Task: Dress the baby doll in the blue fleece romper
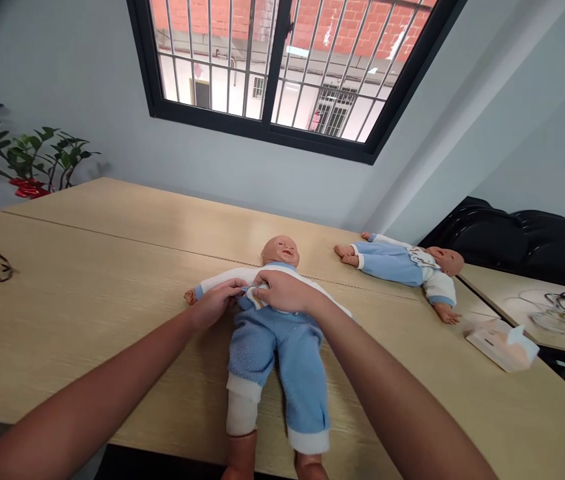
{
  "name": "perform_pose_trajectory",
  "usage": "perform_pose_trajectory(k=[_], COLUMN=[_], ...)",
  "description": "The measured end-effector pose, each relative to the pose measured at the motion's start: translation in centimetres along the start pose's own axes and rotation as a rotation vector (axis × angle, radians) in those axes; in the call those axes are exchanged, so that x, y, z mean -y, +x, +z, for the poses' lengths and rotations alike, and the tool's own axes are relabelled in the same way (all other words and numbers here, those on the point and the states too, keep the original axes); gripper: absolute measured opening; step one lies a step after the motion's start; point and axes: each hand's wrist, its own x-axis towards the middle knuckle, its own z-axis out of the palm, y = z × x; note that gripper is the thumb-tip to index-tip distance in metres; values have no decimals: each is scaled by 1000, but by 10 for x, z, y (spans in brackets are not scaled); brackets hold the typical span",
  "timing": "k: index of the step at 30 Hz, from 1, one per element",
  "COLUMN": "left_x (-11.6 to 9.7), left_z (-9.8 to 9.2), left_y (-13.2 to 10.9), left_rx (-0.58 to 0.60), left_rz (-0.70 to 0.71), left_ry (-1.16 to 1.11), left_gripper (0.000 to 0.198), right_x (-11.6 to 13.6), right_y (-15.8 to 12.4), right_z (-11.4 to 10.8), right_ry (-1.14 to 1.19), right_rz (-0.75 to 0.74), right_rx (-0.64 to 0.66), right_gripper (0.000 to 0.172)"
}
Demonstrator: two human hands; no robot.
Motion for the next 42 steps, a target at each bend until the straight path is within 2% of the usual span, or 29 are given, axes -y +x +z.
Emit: perform_pose_trajectory(k=[7,11,16,19,21,23,27,31,34,36,37,40,42], left_x=[-3,-7,-15,-18,-19,-19,-14,-9,-11,-14,-16,-19,-19], left_z=[-4,-4,-2,0,0,0,2,7,8,6,5,1,-3], left_y=[-3,-4,-7,-8,-9,-11,-12,-12,-13,-14,-15,-17,-17], left_rx=[78,-7,-58,-76,-87,-82,-94,-208,-313,-393,-429,-472,-472], left_rz=[10,26,73,94,118,132,147,245,275,255,240,220,219], left_ry=[113,81,95,98,108,134,296,556,699,778,817,897,903], left_gripper=[31,29,22,19,18,18,26,26,29,24,21,16,17], right_x=[-4,-8,-28,-39,-42,-44,-44,-40,-30,-19,-13,8,20], right_y=[-8,-22,-33,-36,-35,-33,-32,-30,-13,13,29,85,117], right_z=[-12,-8,7,14,16,17,20,11,-10,-22,-25,-18,-5], right_ry=[183,137,124,105,94,90,105,153,158,95,42,-99,-85], right_rz=[-23,-49,-110,-84,-92,-132,-200,-180,-88,-68,-83,-111,-161], right_rx=[80,-6,-117,-193,-191,-151,-109,-79,76,169,164,88,236], right_gripper=[20,22,17,30,38,36,30,27,35,43,44,25,16])
